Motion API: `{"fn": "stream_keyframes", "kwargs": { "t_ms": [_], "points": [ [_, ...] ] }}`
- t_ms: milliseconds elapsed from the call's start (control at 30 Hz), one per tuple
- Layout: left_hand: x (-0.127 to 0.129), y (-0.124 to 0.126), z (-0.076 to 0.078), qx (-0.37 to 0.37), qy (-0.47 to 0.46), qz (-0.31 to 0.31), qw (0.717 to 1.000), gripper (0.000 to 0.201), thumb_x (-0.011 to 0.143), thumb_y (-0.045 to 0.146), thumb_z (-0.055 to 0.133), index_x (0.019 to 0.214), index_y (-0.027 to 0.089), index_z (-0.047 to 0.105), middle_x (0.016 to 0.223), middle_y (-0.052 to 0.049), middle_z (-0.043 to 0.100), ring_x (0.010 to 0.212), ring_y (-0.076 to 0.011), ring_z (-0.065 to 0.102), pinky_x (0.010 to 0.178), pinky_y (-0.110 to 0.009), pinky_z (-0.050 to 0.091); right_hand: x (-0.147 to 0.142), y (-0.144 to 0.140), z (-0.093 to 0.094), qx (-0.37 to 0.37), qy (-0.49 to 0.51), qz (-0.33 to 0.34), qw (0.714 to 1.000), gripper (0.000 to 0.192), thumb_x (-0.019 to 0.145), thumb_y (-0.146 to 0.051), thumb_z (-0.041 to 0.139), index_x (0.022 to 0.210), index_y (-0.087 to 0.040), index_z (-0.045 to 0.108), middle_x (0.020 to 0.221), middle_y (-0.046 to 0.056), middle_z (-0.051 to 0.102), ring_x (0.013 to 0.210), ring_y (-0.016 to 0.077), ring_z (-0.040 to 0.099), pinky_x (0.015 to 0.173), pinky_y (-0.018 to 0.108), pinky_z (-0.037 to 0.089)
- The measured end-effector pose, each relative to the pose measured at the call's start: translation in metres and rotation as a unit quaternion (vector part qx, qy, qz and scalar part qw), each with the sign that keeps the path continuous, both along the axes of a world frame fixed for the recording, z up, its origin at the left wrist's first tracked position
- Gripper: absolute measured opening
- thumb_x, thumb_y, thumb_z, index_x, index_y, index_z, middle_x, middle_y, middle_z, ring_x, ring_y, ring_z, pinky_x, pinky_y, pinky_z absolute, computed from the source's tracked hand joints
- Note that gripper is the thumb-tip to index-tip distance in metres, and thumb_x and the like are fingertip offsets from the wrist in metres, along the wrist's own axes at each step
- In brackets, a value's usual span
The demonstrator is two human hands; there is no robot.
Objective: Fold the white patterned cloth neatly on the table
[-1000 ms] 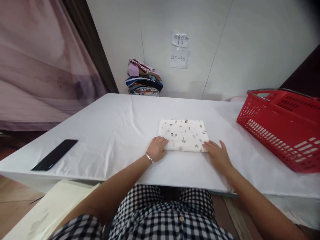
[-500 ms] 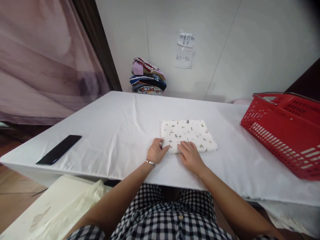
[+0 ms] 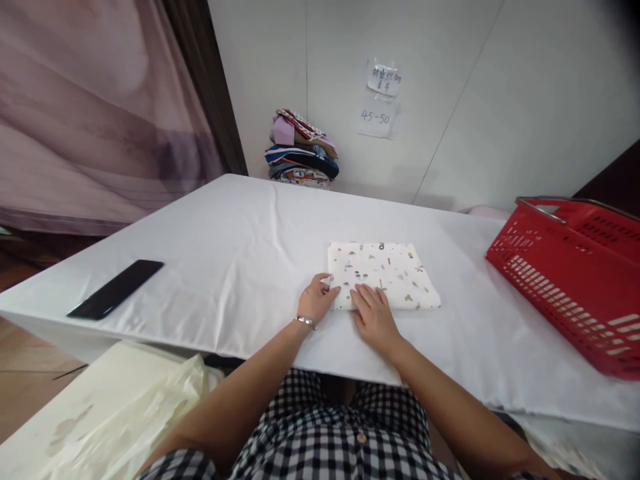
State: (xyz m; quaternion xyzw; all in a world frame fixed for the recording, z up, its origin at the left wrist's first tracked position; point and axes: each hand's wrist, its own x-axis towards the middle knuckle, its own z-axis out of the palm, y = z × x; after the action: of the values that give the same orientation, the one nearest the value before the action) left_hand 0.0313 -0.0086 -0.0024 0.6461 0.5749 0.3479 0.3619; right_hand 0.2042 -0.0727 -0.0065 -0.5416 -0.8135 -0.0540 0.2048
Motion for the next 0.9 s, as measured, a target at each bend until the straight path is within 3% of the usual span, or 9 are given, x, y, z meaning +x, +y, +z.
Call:
{"fn": "stream_keyframes", "kwargs": {
  "t_ms": [167,300,567,700,900],
  "points": [
    [0.002,0.001,-0.002,0.021,0.044,0.013,0.999,0.029,0.079,0.032,0.054,0.106,0.023,0.052,0.069,0.004,0.064,0.066,-0.0127,0.06,0.06,-0.023,0.041,-0.027,0.005,0.006,-0.029,-0.003,0.037,0.999,0.051,0.082,-0.019,0.043,0.132,-0.012,0.04,0.135,0.014,0.045,0.126,0.0263,0.035,0.105,0.049,0.024],
    [0.002,0.003,-0.003,0.024,0.045,0.027,0.998,0.025,0.083,0.031,0.047,0.106,0.023,0.052,0.064,0.005,0.063,0.064,-0.0133,0.06,0.06,-0.024,0.041,-0.04,0.005,0.0,-0.005,0.003,0.045,0.999,0.049,0.085,-0.022,0.04,0.132,-0.007,0.04,0.137,0.017,0.042,0.128,0.0279,0.032,0.106,0.05,0.023],
    [0.007,0.036,0.007,-0.057,0.015,0.028,0.998,0.042,0.078,0.042,0.055,0.113,0.019,0.049,0.077,-0.001,0.067,0.072,-0.0158,0.063,0.066,-0.025,0.044,-0.038,0.002,-0.004,0.009,0.021,0.051,0.998,0.049,0.086,-0.021,0.038,0.132,-0.009,0.04,0.137,0.016,0.042,0.129,0.0267,0.031,0.106,0.05,0.022],
    [0.016,0.054,0.01,-0.087,0.076,0.035,0.993,0.036,0.078,0.041,0.054,0.107,0.02,0.053,0.089,-0.004,0.068,0.081,-0.0176,0.063,0.07,-0.026,0.044,-0.039,0.002,0.0,-0.009,0.021,0.064,0.998,0.052,0.083,-0.02,0.042,0.133,-0.009,0.039,0.137,0.015,0.041,0.129,0.0257,0.031,0.107,0.048,0.02],
    [0.02,0.062,0.007,-0.059,0.159,0.034,0.985,0.03,0.082,0.038,0.047,0.105,0.021,0.053,0.093,-0.005,0.068,0.09,-0.0207,0.062,0.075,-0.028,0.043,-0.037,0.003,0.003,-0.031,0.028,0.08,0.996,0.051,0.082,-0.022,0.044,0.132,-0.01,0.041,0.136,0.015,0.043,0.128,0.0247,0.032,0.107,0.046,0.02]
  ]
}}
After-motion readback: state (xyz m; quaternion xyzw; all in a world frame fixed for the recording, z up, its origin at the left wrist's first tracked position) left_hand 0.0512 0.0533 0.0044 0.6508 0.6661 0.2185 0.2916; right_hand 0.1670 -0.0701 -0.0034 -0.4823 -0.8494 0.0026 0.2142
